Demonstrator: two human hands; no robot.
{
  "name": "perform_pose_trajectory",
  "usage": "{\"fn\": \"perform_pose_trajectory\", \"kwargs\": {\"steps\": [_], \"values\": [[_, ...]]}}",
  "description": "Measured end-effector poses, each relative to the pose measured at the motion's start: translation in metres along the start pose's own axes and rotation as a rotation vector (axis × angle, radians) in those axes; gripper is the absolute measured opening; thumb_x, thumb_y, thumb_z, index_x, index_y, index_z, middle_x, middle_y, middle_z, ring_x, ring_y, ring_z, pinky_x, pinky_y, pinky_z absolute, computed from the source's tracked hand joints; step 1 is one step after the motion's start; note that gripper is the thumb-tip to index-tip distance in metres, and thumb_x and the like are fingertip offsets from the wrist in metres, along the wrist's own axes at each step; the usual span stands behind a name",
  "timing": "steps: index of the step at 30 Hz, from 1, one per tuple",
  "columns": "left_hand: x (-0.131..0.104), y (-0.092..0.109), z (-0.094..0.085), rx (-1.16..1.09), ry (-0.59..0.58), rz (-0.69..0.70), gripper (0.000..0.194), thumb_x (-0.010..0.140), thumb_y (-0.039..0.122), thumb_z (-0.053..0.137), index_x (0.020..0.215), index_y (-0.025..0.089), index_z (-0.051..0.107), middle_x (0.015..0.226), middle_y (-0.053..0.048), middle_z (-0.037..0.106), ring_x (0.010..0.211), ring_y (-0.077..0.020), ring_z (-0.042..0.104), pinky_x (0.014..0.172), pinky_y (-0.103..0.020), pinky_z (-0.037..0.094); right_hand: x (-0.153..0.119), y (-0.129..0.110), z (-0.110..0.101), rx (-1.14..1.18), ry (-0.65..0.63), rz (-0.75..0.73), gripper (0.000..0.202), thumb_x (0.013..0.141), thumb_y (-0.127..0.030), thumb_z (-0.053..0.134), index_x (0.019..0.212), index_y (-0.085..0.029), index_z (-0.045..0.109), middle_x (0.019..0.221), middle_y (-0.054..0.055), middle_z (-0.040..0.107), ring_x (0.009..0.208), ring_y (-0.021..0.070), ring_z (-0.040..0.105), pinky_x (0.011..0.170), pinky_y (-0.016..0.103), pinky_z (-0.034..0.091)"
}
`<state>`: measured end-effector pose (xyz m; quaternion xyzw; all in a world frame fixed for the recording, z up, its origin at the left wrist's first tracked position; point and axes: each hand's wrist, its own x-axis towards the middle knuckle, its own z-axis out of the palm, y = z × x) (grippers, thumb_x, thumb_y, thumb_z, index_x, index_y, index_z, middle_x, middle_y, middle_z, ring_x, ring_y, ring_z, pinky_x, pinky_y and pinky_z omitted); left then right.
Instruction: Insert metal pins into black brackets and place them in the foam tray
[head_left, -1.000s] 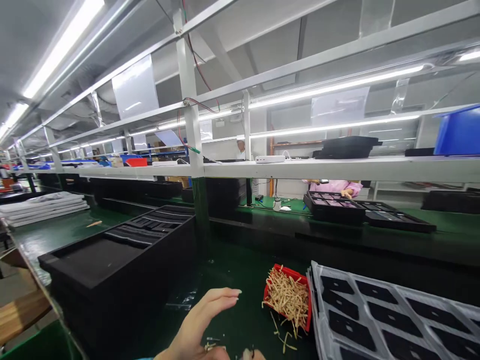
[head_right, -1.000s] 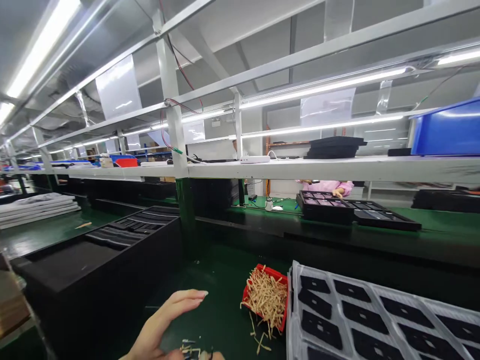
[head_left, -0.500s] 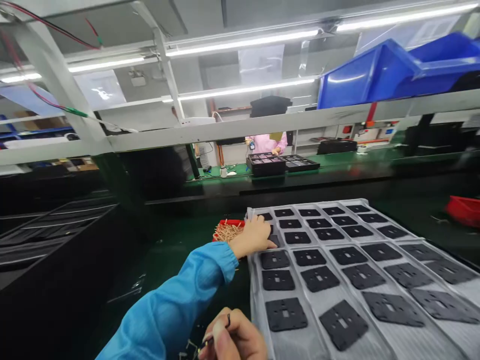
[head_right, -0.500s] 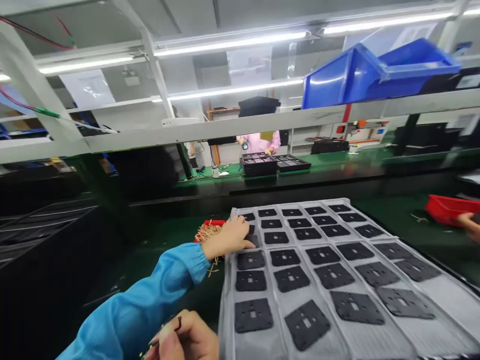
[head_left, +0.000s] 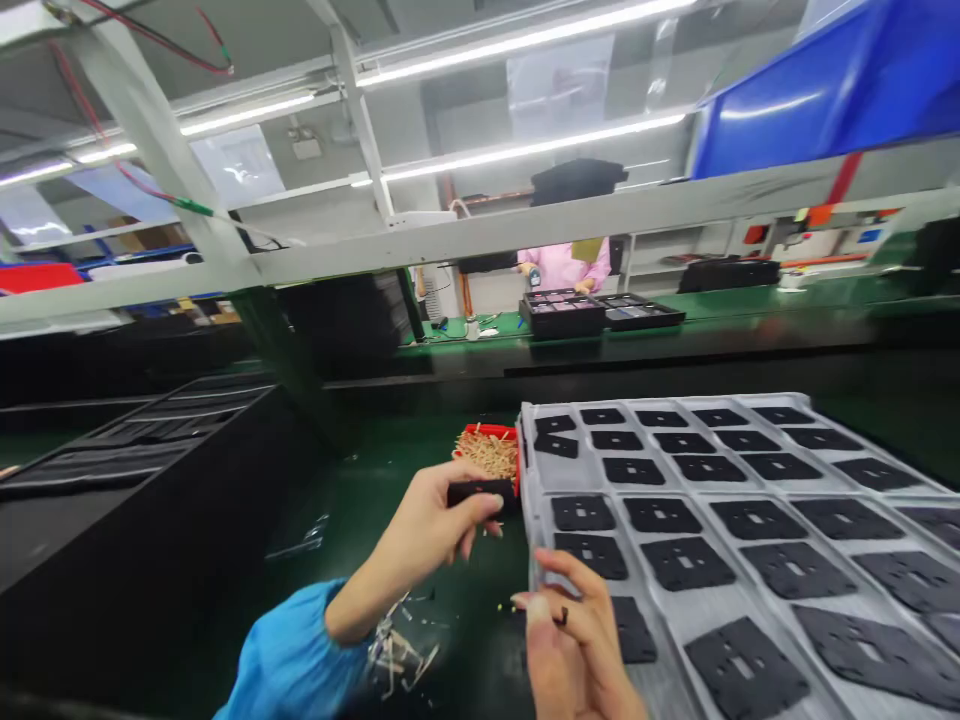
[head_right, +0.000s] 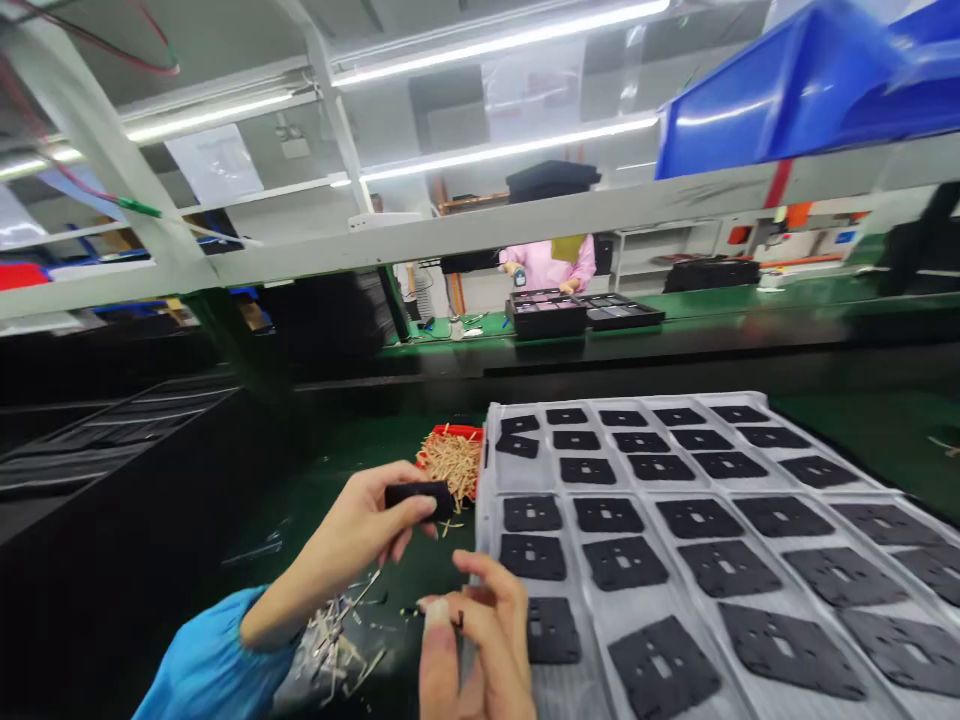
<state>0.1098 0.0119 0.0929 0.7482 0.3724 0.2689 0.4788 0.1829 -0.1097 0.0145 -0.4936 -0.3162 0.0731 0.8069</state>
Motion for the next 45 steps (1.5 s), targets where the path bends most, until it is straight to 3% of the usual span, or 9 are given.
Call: {"fn": "perform_pose_trajectory", "kwargs": {"steps": [4, 9, 13, 18, 23, 27, 33, 41, 45], "values": [[-0.062, -0.002, -0.008, 0.036, 0.030, -0.028, 0.015, 0.094, 0.026, 0.062, 0.107, 0.019, 0.066, 0.092, -0.003, 0.071, 0.079, -0.0155, 0.064, 0.066, -0.022, 0.050, -0.009, 0.003, 0.013, 0.040, -0.047, 0.138, 0.020, 0.096, -0.032, 0.068, 0.081, -0.019, 0.072, 0.117, 0.013, 0.068, 0.103, 0.0213, 0.066, 0.086, 0.032, 0.054], [-0.091, -0.007, 0.002, -0.240, 0.054, -0.246, 0.021, 0.096, 0.033, 0.062, 0.112, 0.021, 0.059, 0.065, 0.006, 0.057, 0.046, -0.0087, 0.050, 0.042, -0.017, 0.037, -0.015, 0.011, 0.017, -0.004, -0.136, 0.145, 0.019, 0.096, -0.032, 0.068, 0.083, -0.019, 0.072, 0.116, 0.012, 0.068, 0.110, 0.0220, 0.066, 0.092, 0.034, 0.055], [-0.096, -0.013, 0.010, -0.386, 0.052, -0.294, 0.032, 0.095, 0.043, 0.065, 0.115, 0.018, 0.063, 0.059, 0.005, 0.056, 0.045, -0.0099, 0.052, 0.042, -0.017, 0.042, -0.014, 0.015, 0.015, -0.097, -0.231, -0.011, 0.013, 0.094, -0.026, 0.070, 0.083, -0.019, 0.074, 0.108, 0.012, 0.071, 0.100, 0.0213, 0.070, 0.085, 0.032, 0.058], [-0.103, -0.017, 0.010, -0.443, 0.055, -0.226, 0.039, 0.096, 0.047, 0.064, 0.122, 0.018, 0.065, 0.077, -0.002, 0.065, 0.054, -0.0100, 0.057, 0.049, -0.018, 0.050, -0.018, 0.010, 0.022, -0.151, -0.175, -0.028, 0.013, 0.094, -0.025, 0.069, 0.084, -0.019, 0.074, 0.107, 0.011, 0.072, 0.096, 0.0218, 0.070, 0.083, 0.035, 0.058], [-0.110, -0.017, 0.010, -0.441, 0.100, -0.191, 0.042, 0.100, 0.049, 0.060, 0.128, 0.019, 0.065, 0.083, -0.005, 0.070, 0.057, -0.0111, 0.060, 0.054, -0.019, 0.055, -0.017, 0.012, 0.021, -0.161, -0.227, -0.137, 0.010, 0.094, -0.018, 0.068, 0.089, -0.021, 0.076, 0.104, 0.008, 0.073, 0.098, 0.0206, 0.071, 0.081, 0.032, 0.056], [-0.114, -0.018, 0.012, -0.375, 0.131, -0.179, 0.046, 0.101, 0.053, 0.057, 0.131, 0.020, 0.066, 0.080, -0.007, 0.072, 0.059, -0.0136, 0.064, 0.055, -0.020, 0.055, -0.014, 0.016, 0.017, -0.166, -0.262, -0.218, 0.011, 0.092, -0.014, 0.068, 0.093, -0.022, 0.077, 0.103, 0.006, 0.075, 0.100, 0.0220, 0.073, 0.082, 0.033, 0.055], [-0.116, -0.009, 0.015, -0.229, 0.206, -0.168, 0.047, 0.102, 0.053, 0.053, 0.132, 0.020, 0.068, 0.075, -0.006, 0.075, 0.058, -0.0159, 0.067, 0.054, -0.021, 0.055, -0.017, 0.007, 0.021, -0.182, -0.223, -0.195, 0.011, 0.094, -0.018, 0.068, 0.092, -0.023, 0.077, 0.108, 0.007, 0.074, 0.100, 0.0226, 0.072, 0.083, 0.036, 0.054], [-0.112, -0.007, 0.023, -0.057, 0.354, -0.043, 0.036, 0.108, 0.042, 0.046, 0.118, 0.020, 0.074, 0.059, 0.001, 0.068, 0.048, -0.0119, 0.063, 0.049, -0.017, 0.049, -0.014, 0.010, 0.016, -0.192, -0.264, -0.312, 0.012, 0.092, -0.012, 0.067, 0.095, -0.020, 0.076, 0.116, 0.009, 0.072, 0.100, 0.0204, 0.071, 0.080, 0.032, 0.057], [-0.109, -0.014, 0.029, 0.031, 0.431, 0.053, 0.029, 0.108, 0.032, 0.044, 0.116, 0.021, 0.071, 0.073, 0.000, 0.076, 0.058, -0.0111, 0.070, 0.057, -0.015, 0.054, -0.013, 0.008, 0.018, -0.263, -0.242, -0.361, 0.014, 0.092, -0.010, 0.067, 0.096, -0.019, 0.076, 0.118, 0.008, 0.071, 0.101, 0.0195, 0.071, 0.082, 0.033, 0.057]]}}
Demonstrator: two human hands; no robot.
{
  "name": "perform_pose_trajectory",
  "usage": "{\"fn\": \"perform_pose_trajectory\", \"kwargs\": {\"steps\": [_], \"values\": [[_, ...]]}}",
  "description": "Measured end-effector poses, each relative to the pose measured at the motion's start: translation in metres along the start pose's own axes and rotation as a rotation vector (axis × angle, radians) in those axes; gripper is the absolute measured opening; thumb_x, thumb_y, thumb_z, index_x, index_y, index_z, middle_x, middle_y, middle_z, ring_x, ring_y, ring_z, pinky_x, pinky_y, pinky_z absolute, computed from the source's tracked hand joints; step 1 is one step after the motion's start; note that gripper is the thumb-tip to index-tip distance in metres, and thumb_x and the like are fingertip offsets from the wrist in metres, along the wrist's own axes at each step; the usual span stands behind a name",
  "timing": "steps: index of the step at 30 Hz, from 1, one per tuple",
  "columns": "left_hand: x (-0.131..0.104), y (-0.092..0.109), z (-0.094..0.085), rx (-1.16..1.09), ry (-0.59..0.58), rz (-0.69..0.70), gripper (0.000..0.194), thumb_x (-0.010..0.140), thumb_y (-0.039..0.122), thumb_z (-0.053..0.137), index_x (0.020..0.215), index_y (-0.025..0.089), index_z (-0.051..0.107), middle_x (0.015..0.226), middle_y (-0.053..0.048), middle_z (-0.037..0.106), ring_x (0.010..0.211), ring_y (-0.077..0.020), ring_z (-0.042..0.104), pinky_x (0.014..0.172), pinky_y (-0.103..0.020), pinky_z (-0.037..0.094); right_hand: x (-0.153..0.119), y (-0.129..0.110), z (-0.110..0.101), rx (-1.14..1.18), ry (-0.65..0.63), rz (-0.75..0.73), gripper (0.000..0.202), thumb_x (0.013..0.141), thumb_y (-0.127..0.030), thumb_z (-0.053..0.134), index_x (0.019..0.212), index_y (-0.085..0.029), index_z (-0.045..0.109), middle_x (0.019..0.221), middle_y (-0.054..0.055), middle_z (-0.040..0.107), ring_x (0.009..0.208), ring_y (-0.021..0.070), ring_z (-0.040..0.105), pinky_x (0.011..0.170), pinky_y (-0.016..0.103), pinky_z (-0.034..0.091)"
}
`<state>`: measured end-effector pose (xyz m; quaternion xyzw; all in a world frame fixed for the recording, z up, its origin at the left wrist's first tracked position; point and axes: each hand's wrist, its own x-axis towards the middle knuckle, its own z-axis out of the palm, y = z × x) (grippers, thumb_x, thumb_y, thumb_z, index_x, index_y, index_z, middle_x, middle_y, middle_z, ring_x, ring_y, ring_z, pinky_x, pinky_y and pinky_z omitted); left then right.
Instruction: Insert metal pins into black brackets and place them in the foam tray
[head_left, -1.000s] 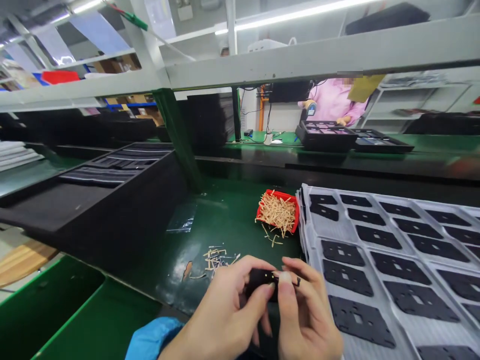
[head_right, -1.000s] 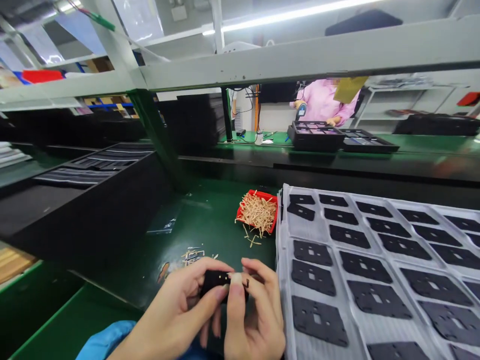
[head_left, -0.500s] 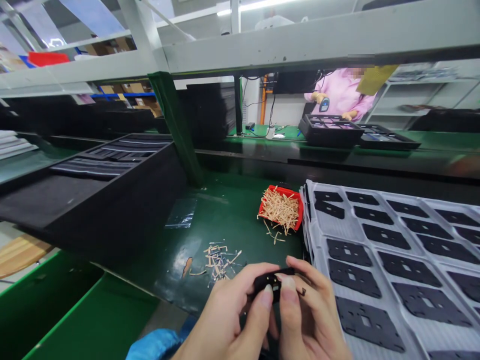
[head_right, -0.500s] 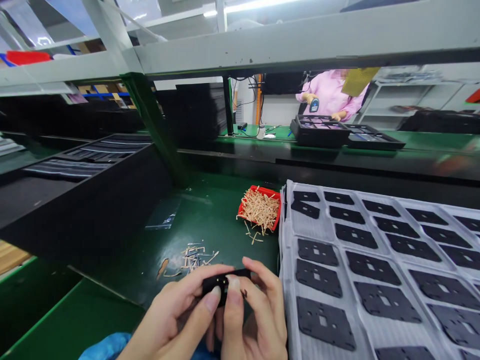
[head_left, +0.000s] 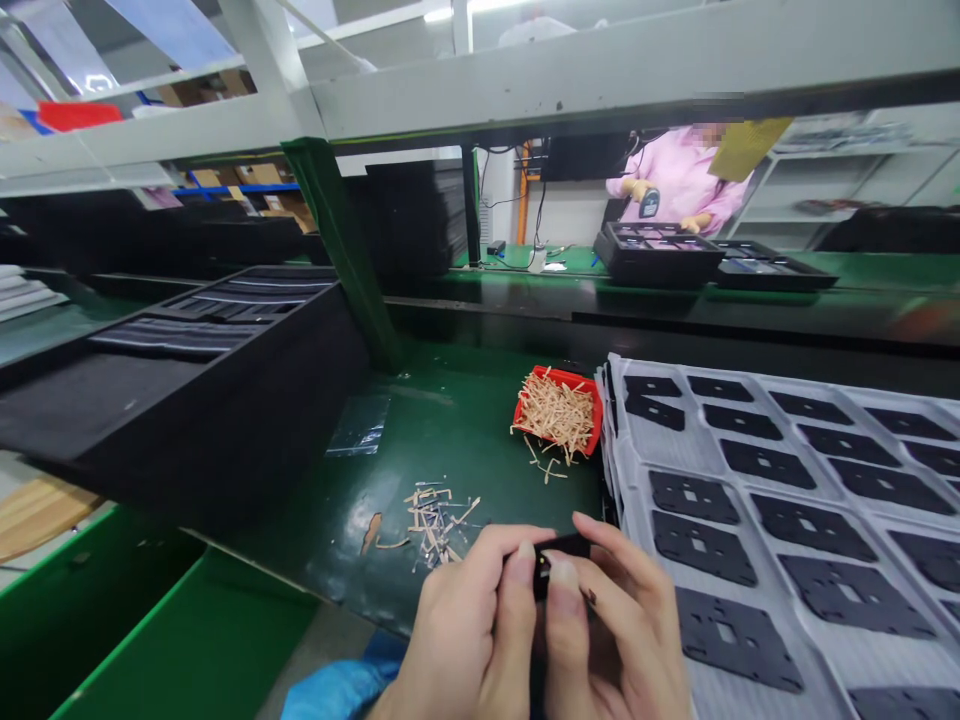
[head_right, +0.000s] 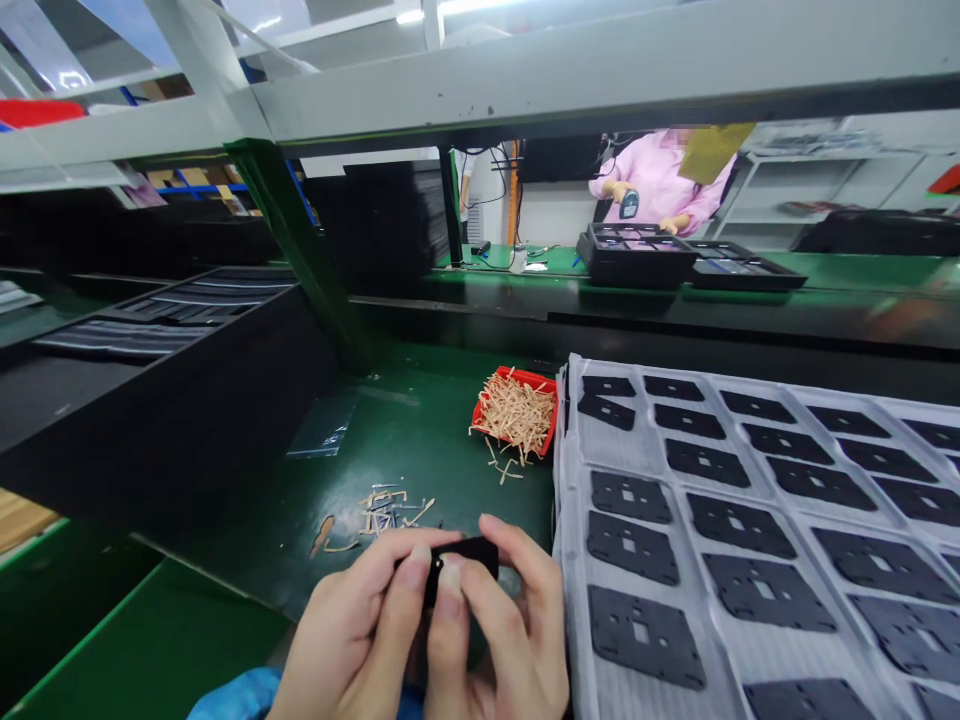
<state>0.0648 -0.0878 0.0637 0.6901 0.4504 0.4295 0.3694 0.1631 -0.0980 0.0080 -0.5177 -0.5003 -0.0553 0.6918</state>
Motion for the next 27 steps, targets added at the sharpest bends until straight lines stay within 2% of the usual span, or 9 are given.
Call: {"fn": "perform_pose_trajectory", "kwargs": {"steps": [5, 9, 17, 20, 23, 27], "values": [[0.000, -0.007, 0.003, 0.064, 0.055, 0.103, 0.025, 0.107, 0.022, 0.043, 0.118, 0.023, 0.065, 0.099, -0.002, 0.082, 0.079, -0.0118, 0.079, 0.073, -0.015, 0.059, 0.003, 0.002, 0.003, -0.027, -0.009, -0.055, 0.012, 0.093, -0.010, 0.065, 0.094, -0.018, 0.074, 0.119, 0.008, 0.070, 0.103, 0.0187, 0.072, 0.082, 0.031, 0.058], [0.001, -0.011, 0.002, 0.150, 0.056, 0.131, 0.024, 0.106, 0.019, 0.043, 0.119, 0.022, 0.063, 0.104, -0.004, 0.082, 0.081, -0.0133, 0.080, 0.073, -0.018, 0.060, 0.005, 0.008, 0.003, 0.004, -0.103, -0.066, 0.014, 0.093, -0.009, 0.063, 0.097, -0.019, 0.071, 0.121, 0.007, 0.068, 0.105, 0.0173, 0.072, 0.084, 0.029, 0.059], [0.000, -0.016, 0.000, 0.240, 0.041, 0.182, 0.025, 0.106, 0.016, 0.043, 0.123, 0.025, 0.059, 0.112, -0.004, 0.081, 0.091, -0.0128, 0.080, 0.080, -0.017, 0.060, 0.003, 0.012, 0.001, 0.049, -0.136, -0.001, 0.012, 0.093, -0.010, 0.063, 0.097, -0.019, 0.068, 0.120, 0.008, 0.068, 0.102, 0.0156, 0.072, 0.087, 0.027, 0.059], [0.000, -0.016, 0.001, 0.230, 0.018, 0.202, 0.026, 0.105, 0.016, 0.041, 0.124, 0.024, 0.057, 0.115, -0.004, 0.081, 0.093, -0.0134, 0.080, 0.082, -0.019, 0.060, 0.003, 0.011, 0.000, 0.107, -0.155, 0.045, 0.009, 0.092, -0.012, 0.064, 0.095, -0.020, 0.067, 0.119, 0.007, 0.068, 0.101, 0.0157, 0.072, 0.086, 0.028, 0.059], [0.000, -0.015, 0.001, 0.216, 0.007, 0.192, 0.025, 0.106, 0.016, 0.039, 0.123, 0.024, 0.057, 0.115, -0.005, 0.080, 0.096, -0.0149, 0.080, 0.084, -0.021, 0.061, 0.003, 0.008, 0.001, 0.168, -0.146, 0.166, 0.010, 0.095, -0.015, 0.062, 0.093, -0.022, 0.067, 0.115, 0.004, 0.070, 0.103, 0.0150, 0.071, 0.088, 0.028, 0.058], [-0.001, -0.013, 0.002, 0.230, 0.014, 0.159, 0.024, 0.107, 0.017, 0.040, 0.123, 0.025, 0.056, 0.106, -0.002, 0.080, 0.087, -0.0141, 0.080, 0.080, -0.021, 0.060, 0.003, 0.008, 0.000, 0.292, -0.152, 0.304, 0.009, 0.096, -0.017, 0.062, 0.098, -0.025, 0.066, 0.109, 0.003, 0.072, 0.098, 0.0136, 0.070, 0.083, 0.026, 0.059]]}}
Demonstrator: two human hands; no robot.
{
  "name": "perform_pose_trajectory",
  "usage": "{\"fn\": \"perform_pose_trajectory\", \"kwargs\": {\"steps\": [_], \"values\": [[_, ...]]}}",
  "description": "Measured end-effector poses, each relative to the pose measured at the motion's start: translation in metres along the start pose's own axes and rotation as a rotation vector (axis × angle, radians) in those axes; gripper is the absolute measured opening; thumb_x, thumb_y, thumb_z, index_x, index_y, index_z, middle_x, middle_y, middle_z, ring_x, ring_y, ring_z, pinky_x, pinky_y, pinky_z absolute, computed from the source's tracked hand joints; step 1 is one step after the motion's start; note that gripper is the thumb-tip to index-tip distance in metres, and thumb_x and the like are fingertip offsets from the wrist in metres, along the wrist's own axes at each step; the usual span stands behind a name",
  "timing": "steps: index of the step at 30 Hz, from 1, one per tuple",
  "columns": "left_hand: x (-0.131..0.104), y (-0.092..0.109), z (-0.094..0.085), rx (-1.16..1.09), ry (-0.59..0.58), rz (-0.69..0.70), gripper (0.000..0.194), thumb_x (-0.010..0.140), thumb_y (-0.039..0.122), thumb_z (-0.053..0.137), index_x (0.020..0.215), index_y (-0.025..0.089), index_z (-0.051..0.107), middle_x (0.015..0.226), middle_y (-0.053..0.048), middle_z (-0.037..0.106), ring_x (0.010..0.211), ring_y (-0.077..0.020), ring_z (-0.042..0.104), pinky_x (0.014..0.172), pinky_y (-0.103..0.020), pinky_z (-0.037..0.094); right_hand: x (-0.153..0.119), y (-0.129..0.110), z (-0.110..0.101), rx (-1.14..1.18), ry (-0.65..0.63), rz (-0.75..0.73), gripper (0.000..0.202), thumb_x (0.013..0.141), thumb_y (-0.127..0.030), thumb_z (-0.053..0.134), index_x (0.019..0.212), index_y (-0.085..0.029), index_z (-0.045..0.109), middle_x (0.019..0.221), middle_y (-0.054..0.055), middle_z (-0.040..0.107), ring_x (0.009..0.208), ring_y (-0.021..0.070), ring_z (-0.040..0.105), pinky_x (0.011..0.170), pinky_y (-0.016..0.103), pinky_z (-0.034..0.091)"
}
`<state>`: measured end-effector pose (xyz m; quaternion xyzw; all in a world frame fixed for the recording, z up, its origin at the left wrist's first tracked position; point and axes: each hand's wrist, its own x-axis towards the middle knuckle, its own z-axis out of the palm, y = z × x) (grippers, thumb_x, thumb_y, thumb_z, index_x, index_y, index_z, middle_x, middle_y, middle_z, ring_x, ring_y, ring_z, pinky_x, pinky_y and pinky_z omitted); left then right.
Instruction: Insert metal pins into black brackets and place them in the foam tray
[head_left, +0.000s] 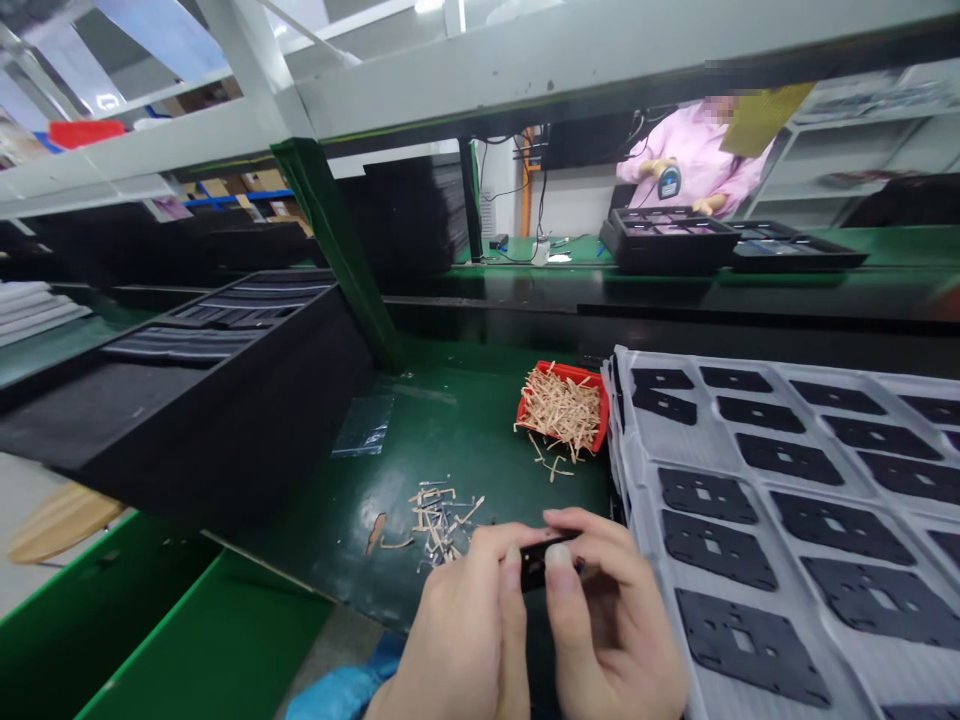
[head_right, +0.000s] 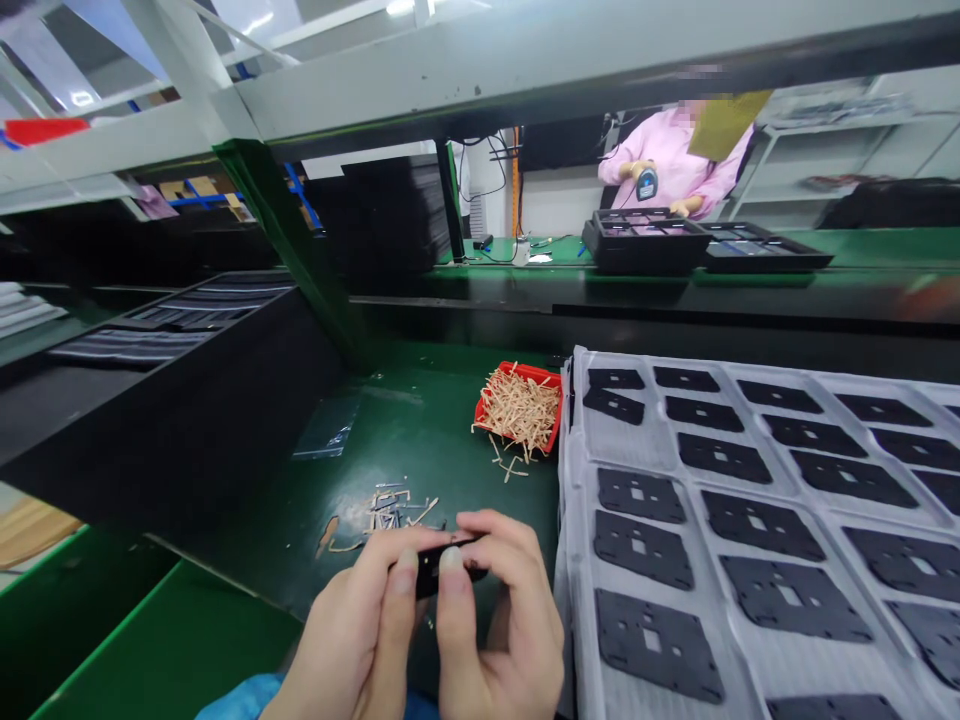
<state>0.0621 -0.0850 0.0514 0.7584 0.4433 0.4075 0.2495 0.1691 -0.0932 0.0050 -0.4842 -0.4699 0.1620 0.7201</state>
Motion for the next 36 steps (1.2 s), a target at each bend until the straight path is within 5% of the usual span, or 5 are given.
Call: {"fn": "perform_pose_trajectory", "kwargs": {"steps": [8, 14, 23, 30, 36], "values": [[-0.015, -0.002, 0.010, 0.075, 0.166, -0.142, 0.018, 0.105, 0.020, 0.042, 0.116, 0.026, 0.056, 0.097, -0.004, 0.074, 0.080, -0.0178, 0.074, 0.074, -0.029, 0.058, -0.003, -0.018, 0.006, 0.193, 0.108, 0.289, 0.016, 0.098, -0.025, 0.065, 0.114, -0.024, 0.066, 0.096, 0.003, 0.074, 0.082, 0.0149, 0.073, 0.072, 0.025, 0.062], [-0.020, -0.008, 0.017, 0.004, 0.246, -0.090, 0.022, 0.109, 0.024, 0.038, 0.121, 0.022, 0.056, 0.107, -0.011, 0.074, 0.096, -0.0216, 0.074, 0.085, -0.033, 0.059, -0.004, -0.033, 0.011, 0.192, 0.176, 0.308, 0.015, 0.098, -0.031, 0.067, 0.110, -0.022, 0.066, 0.089, 0.004, 0.076, 0.080, 0.0173, 0.076, 0.066, 0.025, 0.063], [-0.007, 0.013, -0.021, -0.512, -0.165, -0.420, 0.045, 0.109, 0.055, 0.038, 0.129, 0.020, 0.057, 0.055, 0.004, 0.054, 0.042, -0.0108, 0.049, 0.045, -0.020, 0.043, -0.004, -0.037, 0.004, 0.157, 0.192, 0.281, 0.012, 0.095, -0.028, 0.071, 0.105, -0.022, 0.070, 0.084, 0.004, 0.078, 0.072, 0.0169, 0.077, 0.065, 0.025, 0.064], [-0.003, 0.012, -0.031, -0.678, -0.244, -0.610, 0.051, 0.104, 0.063, 0.046, 0.127, 0.020, 0.057, 0.053, 0.004, 0.058, 0.038, -0.0062, 0.046, 0.043, -0.013, 0.039, -0.005, -0.031, -0.001, 0.164, 0.129, 0.280, 0.012, 0.097, -0.030, 0.070, 0.106, -0.022, 0.071, 0.087, 0.002, 0.080, 0.079, 0.0153, 0.078, 0.078, 0.025, 0.065], [-0.001, 0.014, -0.025, -0.666, -0.107, -0.608, 0.038, 0.103, 0.056, 0.055, 0.102, 0.018, 0.062, 0.053, 0.001, 0.066, 0.039, -0.0085, 0.056, 0.044, -0.014, 0.041, -0.007, -0.037, 0.003, 0.106, 0.184, 0.263, 0.009, 0.095, -0.025, 0.071, 0.102, -0.021, 0.073, 0.087, 0.005, 0.081, 0.075, 0.0163, 0.079, 0.069, 0.023, 0.065]]}}
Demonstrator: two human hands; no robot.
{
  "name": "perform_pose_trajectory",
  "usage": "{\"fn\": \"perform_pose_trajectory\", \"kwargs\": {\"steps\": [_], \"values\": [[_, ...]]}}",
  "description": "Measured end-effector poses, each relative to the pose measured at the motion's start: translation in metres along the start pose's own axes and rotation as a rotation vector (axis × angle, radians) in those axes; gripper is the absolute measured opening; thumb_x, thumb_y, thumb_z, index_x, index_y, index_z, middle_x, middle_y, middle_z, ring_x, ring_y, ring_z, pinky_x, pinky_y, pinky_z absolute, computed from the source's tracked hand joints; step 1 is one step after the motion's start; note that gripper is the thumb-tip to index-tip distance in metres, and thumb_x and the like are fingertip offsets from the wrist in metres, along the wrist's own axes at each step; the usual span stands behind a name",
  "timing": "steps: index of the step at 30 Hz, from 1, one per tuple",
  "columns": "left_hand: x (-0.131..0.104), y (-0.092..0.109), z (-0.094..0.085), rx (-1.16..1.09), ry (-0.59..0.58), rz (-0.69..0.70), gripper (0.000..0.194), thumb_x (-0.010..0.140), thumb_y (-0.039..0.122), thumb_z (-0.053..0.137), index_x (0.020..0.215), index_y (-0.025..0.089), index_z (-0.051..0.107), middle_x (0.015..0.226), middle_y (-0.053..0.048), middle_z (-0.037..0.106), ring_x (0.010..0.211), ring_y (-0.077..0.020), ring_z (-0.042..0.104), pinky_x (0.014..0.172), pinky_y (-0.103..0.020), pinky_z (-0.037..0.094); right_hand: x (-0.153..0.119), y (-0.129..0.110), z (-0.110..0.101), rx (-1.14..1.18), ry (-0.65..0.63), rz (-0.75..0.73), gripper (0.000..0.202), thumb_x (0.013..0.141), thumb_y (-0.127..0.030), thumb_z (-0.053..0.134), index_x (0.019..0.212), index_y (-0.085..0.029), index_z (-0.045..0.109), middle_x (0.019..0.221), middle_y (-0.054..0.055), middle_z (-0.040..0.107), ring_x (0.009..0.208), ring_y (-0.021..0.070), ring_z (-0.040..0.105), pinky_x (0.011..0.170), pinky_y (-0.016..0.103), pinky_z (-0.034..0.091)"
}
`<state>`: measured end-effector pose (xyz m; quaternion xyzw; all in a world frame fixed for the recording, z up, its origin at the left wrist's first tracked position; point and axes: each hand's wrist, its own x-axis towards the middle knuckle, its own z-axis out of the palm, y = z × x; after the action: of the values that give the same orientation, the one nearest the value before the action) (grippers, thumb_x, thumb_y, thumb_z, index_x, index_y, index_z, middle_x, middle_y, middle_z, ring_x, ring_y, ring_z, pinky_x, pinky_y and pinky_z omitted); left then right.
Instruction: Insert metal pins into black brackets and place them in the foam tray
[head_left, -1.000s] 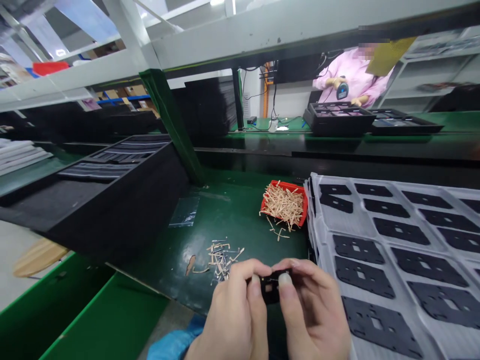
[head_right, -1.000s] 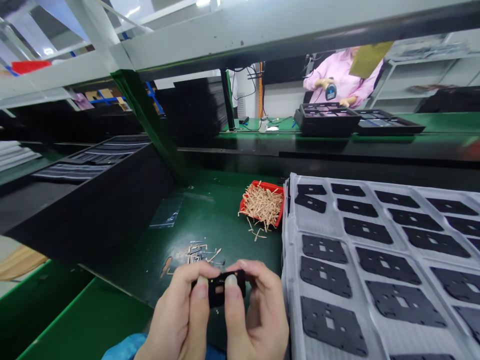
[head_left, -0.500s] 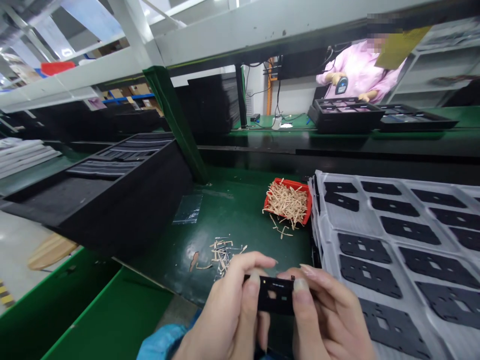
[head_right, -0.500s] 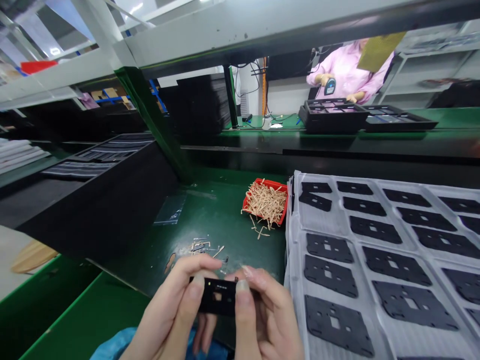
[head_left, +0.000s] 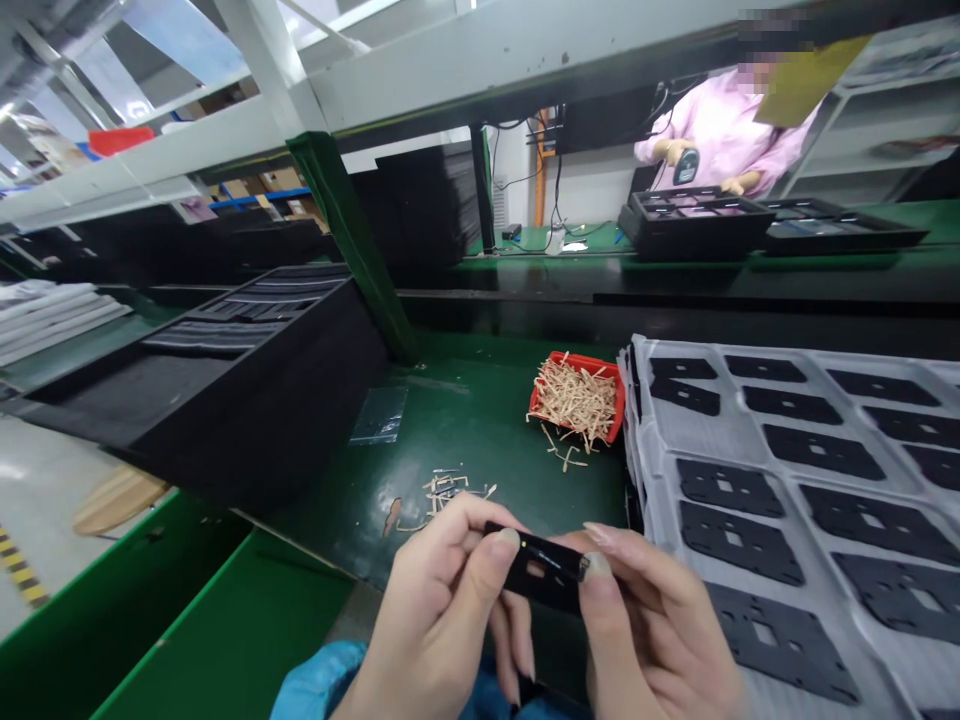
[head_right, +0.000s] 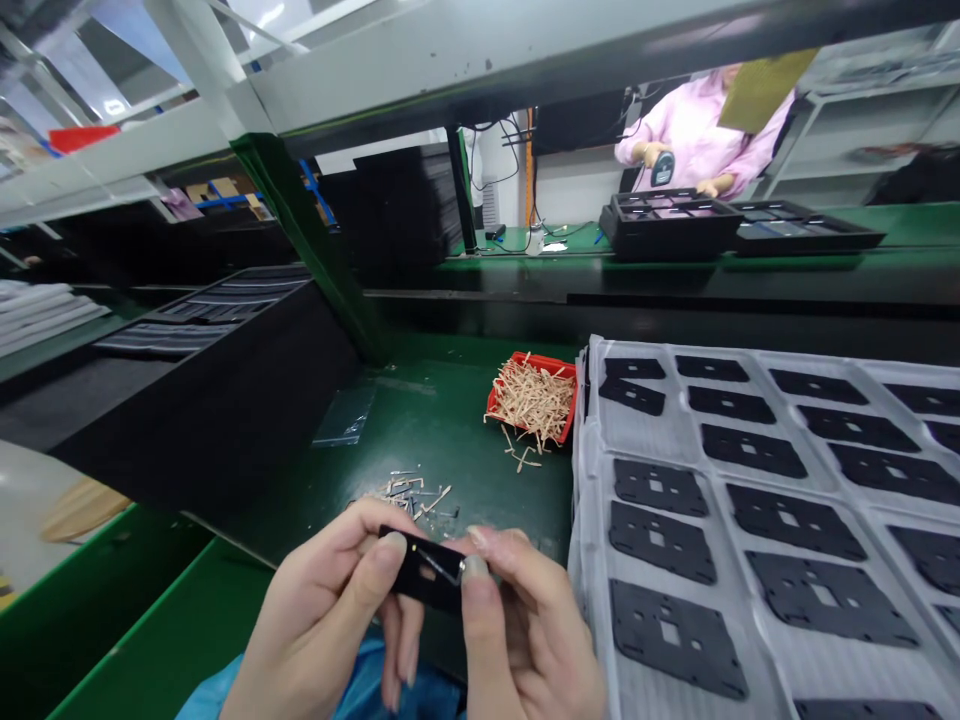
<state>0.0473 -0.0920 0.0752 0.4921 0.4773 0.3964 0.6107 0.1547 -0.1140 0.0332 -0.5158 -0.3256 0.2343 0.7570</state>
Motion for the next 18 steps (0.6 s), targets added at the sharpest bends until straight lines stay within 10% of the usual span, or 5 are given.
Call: {"fn": "perform_pose_trajectory", "kwargs": {"steps": [10, 18], "values": [[0.003, -0.008, 0.012, 0.405, 0.233, 0.398, 0.032, 0.109, 0.040, 0.043, 0.090, 0.022, 0.062, 0.048, 0.004, 0.059, 0.039, -0.0111, 0.053, 0.044, -0.020, 0.045, 0.000, -0.002, -0.001, -0.012, -0.030, -0.041, 0.012, 0.098, -0.025, 0.067, 0.107, -0.020, 0.073, 0.089, 0.006, 0.082, 0.077, 0.0200, 0.081, 0.060, 0.024, 0.067], [-0.008, -0.008, 0.012, 0.244, 0.158, 0.244, 0.036, 0.108, 0.051, 0.044, 0.099, 0.022, 0.062, 0.051, 0.003, 0.061, 0.039, -0.0122, 0.057, 0.043, -0.020, 0.047, 0.000, -0.004, -0.005, -0.020, -0.019, -0.037, 0.011, 0.098, -0.026, 0.068, 0.107, -0.021, 0.073, 0.086, 0.003, 0.083, 0.077, 0.0184, 0.082, 0.066, 0.023, 0.067]]}}
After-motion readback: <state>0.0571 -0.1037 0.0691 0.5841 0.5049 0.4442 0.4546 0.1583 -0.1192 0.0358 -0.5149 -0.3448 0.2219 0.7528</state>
